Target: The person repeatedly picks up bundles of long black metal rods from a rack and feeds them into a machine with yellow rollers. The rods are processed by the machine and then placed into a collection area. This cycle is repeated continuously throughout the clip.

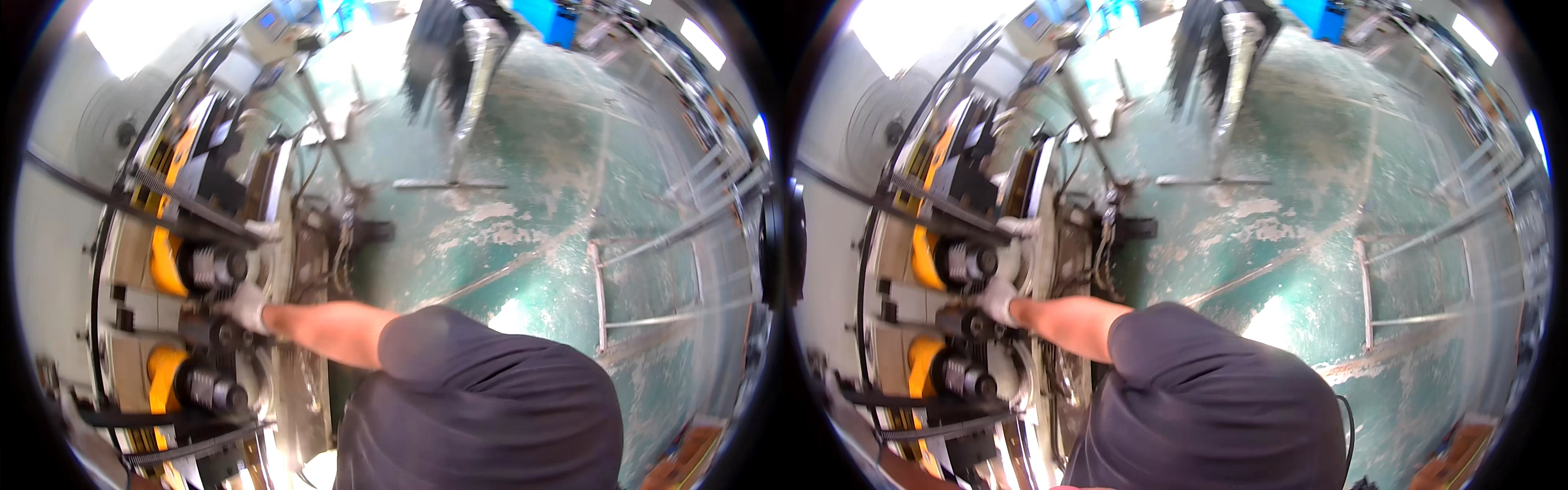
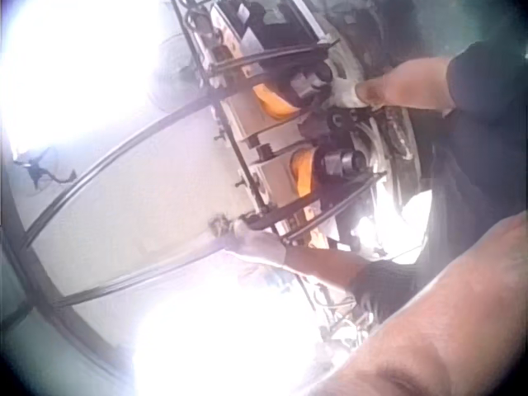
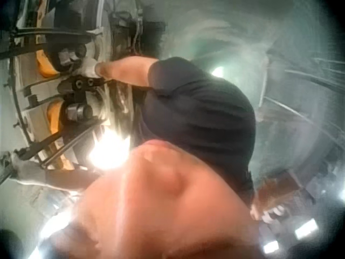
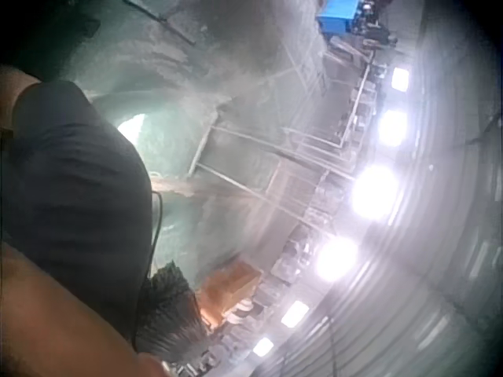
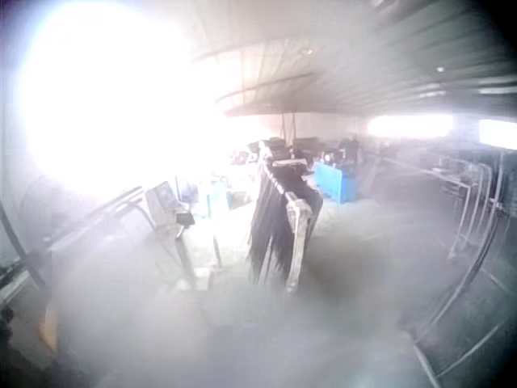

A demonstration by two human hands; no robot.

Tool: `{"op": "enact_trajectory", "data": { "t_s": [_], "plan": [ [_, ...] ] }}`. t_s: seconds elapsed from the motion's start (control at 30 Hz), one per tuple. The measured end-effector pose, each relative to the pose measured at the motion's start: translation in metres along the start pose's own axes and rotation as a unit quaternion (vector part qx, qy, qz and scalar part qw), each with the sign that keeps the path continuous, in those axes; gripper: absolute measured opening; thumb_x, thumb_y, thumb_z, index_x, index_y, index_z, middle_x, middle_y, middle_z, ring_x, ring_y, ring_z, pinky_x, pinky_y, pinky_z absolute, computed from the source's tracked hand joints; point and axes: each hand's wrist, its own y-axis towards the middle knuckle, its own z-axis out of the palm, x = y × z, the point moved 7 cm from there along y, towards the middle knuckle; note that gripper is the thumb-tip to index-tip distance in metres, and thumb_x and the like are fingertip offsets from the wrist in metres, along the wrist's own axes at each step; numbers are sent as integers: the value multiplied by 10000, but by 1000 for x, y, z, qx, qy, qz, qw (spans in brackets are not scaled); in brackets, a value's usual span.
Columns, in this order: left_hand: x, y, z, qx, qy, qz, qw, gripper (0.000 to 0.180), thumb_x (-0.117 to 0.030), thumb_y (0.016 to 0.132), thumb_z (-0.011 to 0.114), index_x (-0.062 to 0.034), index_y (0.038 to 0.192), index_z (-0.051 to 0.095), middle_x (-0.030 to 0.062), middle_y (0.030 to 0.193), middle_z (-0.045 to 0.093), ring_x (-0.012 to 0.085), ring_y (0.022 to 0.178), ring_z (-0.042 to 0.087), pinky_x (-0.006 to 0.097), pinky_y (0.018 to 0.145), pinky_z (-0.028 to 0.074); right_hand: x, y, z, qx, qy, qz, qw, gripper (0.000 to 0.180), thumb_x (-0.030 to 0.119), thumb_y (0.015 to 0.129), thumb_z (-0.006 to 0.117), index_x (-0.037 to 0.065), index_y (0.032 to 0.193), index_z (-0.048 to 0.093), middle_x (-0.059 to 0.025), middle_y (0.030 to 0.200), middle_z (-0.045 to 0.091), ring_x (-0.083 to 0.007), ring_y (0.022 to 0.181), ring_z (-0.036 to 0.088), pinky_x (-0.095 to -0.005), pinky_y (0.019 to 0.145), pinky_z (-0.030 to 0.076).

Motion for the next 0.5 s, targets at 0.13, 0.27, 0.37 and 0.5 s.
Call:
{"op": "enact_trajectory", "data": {
  "t_s": [0.13,0.27,0.37,0.5],
  "plan": [
    [35,15,-19,87,274,56,956,456,3,1000,495,-68,1425,645,142,1345,700,267,1207,693,361,1064,540,1,-2,3,13,28,20,999,388,118,901,819,-121,1188,714,-159,995,774,-209,802,736,-375,709,625],
    [48,14,-27,89,22,-93,991,402,-89,1071,485,-43,1421,678,133,1356,720,232,1272,685,335,1146,499,1,1,7,30,38,-4,999,395,126,888,823,-112,1185,718,-159,980,781,-202,790,744,-358,704,617],
    [29,3,-31,66,-45,-140,987,401,-203,1113,492,5,1398,681,154,1298,736,241,1246,696,345,1144,499,1,6,11,35,43,-34,998,391,134,886,825,-112,1172,722,-159,986,785,-197,794,745,-350,701,605],
    [8,0,-45,-24,-49,-139,989,382,-231,1119,524,15,1343,711,164,1220,757,244,1186,723,355,1112,528,-12,12,9,32,4,-3,999,390,152,884,826,-110,1156,729,-169,1002,787,-200,807,749,-358,720,602]
  ]
}}
